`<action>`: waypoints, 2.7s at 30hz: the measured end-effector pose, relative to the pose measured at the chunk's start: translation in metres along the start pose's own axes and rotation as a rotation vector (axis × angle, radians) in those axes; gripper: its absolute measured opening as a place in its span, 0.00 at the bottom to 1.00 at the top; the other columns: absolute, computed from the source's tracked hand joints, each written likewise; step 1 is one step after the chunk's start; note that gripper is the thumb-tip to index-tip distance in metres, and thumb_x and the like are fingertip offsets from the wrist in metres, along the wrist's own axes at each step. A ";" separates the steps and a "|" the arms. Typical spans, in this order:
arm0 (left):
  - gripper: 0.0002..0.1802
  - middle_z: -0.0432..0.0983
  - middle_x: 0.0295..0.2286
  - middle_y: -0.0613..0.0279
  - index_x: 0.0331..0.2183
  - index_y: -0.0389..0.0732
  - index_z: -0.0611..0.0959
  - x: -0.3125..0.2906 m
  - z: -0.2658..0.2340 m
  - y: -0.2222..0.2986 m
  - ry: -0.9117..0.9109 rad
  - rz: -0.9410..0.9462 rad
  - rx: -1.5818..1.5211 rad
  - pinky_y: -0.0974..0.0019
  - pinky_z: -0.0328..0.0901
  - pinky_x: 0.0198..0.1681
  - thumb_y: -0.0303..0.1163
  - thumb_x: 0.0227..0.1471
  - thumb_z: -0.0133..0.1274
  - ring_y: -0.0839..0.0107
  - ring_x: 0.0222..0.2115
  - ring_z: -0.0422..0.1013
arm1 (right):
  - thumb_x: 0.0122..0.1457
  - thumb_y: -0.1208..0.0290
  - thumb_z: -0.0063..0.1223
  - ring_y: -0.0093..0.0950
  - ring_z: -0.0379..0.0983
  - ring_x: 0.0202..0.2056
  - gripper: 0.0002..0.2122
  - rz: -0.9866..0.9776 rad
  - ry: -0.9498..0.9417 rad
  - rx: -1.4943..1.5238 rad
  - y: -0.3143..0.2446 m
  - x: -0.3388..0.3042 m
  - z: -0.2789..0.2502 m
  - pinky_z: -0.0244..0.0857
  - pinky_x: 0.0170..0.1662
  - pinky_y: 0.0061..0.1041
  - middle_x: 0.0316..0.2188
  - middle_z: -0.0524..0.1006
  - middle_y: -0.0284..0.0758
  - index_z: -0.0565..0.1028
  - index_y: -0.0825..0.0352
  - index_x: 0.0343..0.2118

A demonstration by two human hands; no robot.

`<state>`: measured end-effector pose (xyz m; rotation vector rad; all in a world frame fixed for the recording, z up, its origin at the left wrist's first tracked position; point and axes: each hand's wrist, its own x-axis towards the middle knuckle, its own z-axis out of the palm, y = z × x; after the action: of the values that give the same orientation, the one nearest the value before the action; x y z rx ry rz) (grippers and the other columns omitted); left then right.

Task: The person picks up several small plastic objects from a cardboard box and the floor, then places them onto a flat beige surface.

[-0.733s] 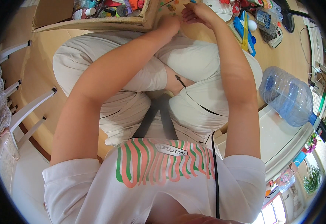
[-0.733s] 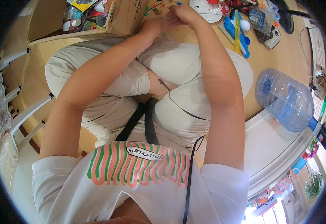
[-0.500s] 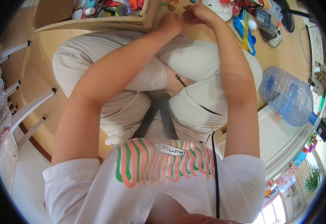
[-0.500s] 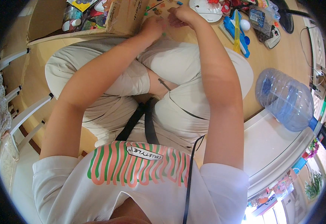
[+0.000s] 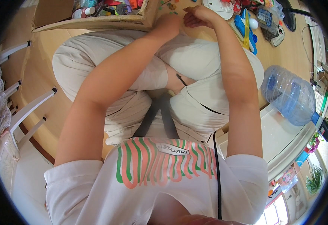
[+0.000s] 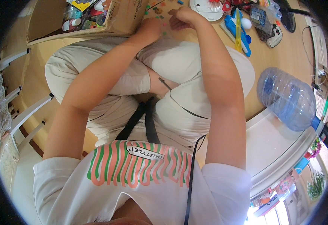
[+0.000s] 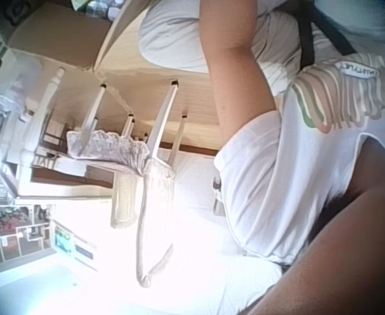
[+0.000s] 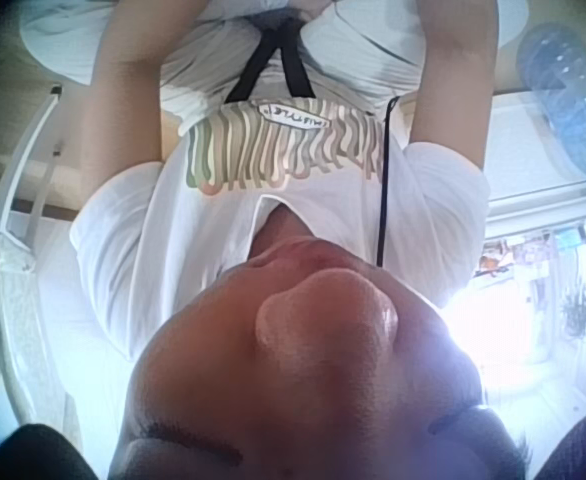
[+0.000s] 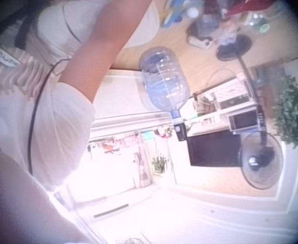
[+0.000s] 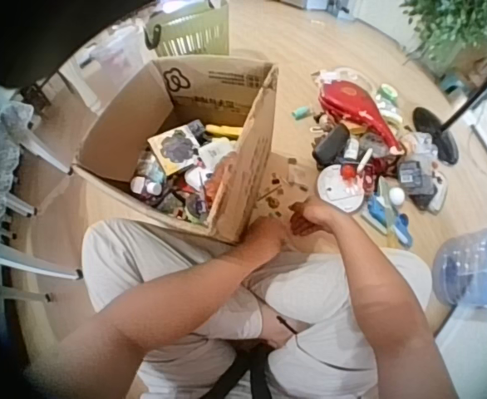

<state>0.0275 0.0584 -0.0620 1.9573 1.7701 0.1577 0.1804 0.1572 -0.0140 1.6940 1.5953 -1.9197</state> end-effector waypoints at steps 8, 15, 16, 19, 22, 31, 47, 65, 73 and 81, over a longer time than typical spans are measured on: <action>0.17 0.83 0.40 0.50 0.45 0.38 0.85 0.013 0.014 0.000 0.104 -0.322 -0.533 0.56 0.74 0.41 0.27 0.52 0.60 0.59 0.39 0.80 | 0.70 0.56 0.48 0.36 0.83 0.40 0.23 0.019 -0.059 0.107 0.003 0.008 -0.001 0.78 0.48 0.30 0.37 0.83 0.46 0.79 0.79 0.42; 0.22 0.81 0.44 0.53 0.51 0.33 0.80 0.015 0.020 -0.002 0.029 -0.481 -0.761 0.60 0.73 0.41 0.25 0.54 0.59 0.64 0.42 0.78 | 0.70 0.59 0.48 0.37 0.81 0.29 0.21 -0.025 -0.001 0.181 0.007 0.010 0.004 0.78 0.35 0.31 0.28 0.82 0.46 0.80 0.77 0.33; 0.22 0.81 0.44 0.53 0.51 0.33 0.80 0.014 0.017 0.000 0.028 -0.481 -0.760 0.60 0.73 0.41 0.25 0.54 0.59 0.64 0.42 0.78 | 0.70 0.59 0.49 0.37 0.82 0.29 0.21 -0.074 -0.021 0.166 0.006 0.004 0.003 0.79 0.37 0.32 0.29 0.82 0.46 0.80 0.78 0.34; 0.21 0.81 0.44 0.51 0.51 0.31 0.80 0.008 0.006 0.016 0.012 -0.531 -0.772 0.60 0.72 0.45 0.24 0.55 0.58 0.63 0.45 0.76 | 0.70 0.60 0.49 0.37 0.82 0.30 0.21 -0.195 -0.171 0.241 0.020 0.002 -0.015 0.80 0.39 0.34 0.30 0.82 0.47 0.80 0.78 0.36; 0.17 0.80 0.42 0.52 0.48 0.31 0.81 0.005 0.007 0.019 0.054 -0.575 -0.851 0.59 0.70 0.45 0.24 0.57 0.55 0.63 0.44 0.75 | 0.70 0.59 0.48 0.37 0.83 0.33 0.21 -0.196 -0.245 0.292 0.022 0.012 -0.009 0.80 0.41 0.34 0.33 0.83 0.48 0.80 0.78 0.37; 0.15 0.78 0.40 0.54 0.47 0.31 0.80 0.011 0.019 0.012 -0.092 -0.584 -1.109 0.61 0.65 0.39 0.25 0.62 0.44 0.65 0.37 0.70 | 0.71 0.57 0.45 0.36 0.83 0.38 0.23 -0.004 -0.088 0.186 0.006 0.005 0.009 0.79 0.46 0.30 0.38 0.83 0.48 0.80 0.78 0.39; 0.19 0.77 0.46 0.49 0.52 0.29 0.78 0.001 -0.003 0.024 -0.051 -0.567 -0.917 0.57 0.68 0.47 0.28 0.62 0.44 0.62 0.44 0.73 | 0.70 0.67 0.44 0.33 0.83 0.32 0.19 -0.093 -0.043 0.171 0.034 0.046 -0.001 0.79 0.39 0.29 0.35 0.84 0.46 0.75 0.73 0.56; 0.23 0.76 0.34 0.59 0.54 0.34 0.77 -0.018 -0.027 0.041 -0.223 -0.479 -1.200 0.66 0.61 0.31 0.22 0.59 0.40 0.72 0.29 0.66 | 0.70 0.55 0.47 0.40 0.82 0.41 0.25 0.091 -0.146 0.091 0.011 0.007 0.009 0.79 0.49 0.34 0.41 0.82 0.50 0.76 0.81 0.48; 0.15 0.75 0.34 0.64 0.48 0.38 0.80 0.015 0.028 0.010 -0.158 -0.615 -1.238 0.68 0.60 0.32 0.25 0.62 0.44 0.74 0.30 0.64 | 0.71 0.55 0.42 0.33 0.81 0.31 0.25 0.042 -0.136 0.111 0.008 0.003 0.008 0.77 0.36 0.27 0.35 0.84 0.45 0.81 0.78 0.40; 0.14 0.76 0.43 0.54 0.46 0.35 0.79 0.021 0.039 -0.001 -0.093 -0.606 -1.557 0.63 0.72 0.40 0.27 0.63 0.44 0.62 0.43 0.74 | 0.71 0.55 0.41 0.32 0.82 0.34 0.24 -0.099 -0.267 0.078 0.015 0.013 -0.004 0.76 0.44 0.29 0.36 0.85 0.42 0.83 0.74 0.39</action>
<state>0.0456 0.0674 -0.1008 0.3086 1.2849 0.8699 0.1885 0.1599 -0.0324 1.3357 1.5461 -2.1737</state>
